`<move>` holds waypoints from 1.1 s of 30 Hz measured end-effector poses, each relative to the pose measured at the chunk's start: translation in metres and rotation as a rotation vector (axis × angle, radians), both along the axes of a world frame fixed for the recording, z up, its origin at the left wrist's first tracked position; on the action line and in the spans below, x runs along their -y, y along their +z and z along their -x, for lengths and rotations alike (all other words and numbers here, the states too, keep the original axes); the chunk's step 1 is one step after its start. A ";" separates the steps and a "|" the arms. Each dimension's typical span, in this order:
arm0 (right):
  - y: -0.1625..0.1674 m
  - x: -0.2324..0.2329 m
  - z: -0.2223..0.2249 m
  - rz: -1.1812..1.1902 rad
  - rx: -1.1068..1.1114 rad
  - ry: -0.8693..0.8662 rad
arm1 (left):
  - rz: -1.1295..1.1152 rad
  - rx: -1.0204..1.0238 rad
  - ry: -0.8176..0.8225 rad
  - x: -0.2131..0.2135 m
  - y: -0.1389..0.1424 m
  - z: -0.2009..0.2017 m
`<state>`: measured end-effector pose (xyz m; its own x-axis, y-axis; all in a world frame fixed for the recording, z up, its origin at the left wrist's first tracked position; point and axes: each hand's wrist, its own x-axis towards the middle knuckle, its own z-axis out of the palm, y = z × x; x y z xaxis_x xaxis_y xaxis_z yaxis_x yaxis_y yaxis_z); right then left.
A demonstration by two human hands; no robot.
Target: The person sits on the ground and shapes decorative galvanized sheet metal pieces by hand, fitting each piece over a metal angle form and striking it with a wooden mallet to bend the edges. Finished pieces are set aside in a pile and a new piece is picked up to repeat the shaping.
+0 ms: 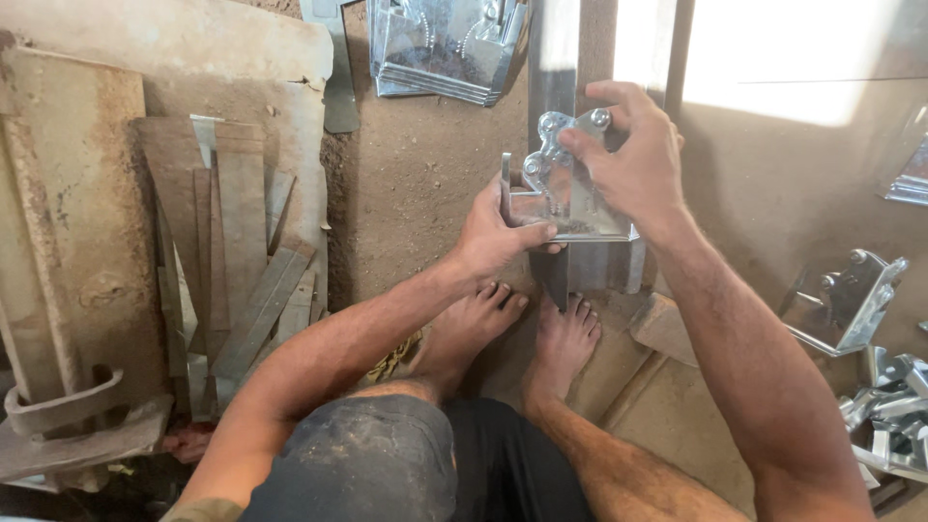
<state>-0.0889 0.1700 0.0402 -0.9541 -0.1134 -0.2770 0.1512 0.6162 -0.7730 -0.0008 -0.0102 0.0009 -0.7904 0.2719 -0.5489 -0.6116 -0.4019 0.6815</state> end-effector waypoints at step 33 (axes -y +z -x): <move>-0.081 0.018 -0.031 -0.130 -0.170 -0.007 | 0.888 -0.892 -0.182 -0.041 -0.021 0.070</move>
<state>-0.0577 0.1521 -0.0407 -0.9890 -0.0806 -0.1240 0.0300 0.7114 -0.7021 -0.0705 0.0309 -0.0199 -0.9681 0.2281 0.1035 0.1979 0.4435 0.8742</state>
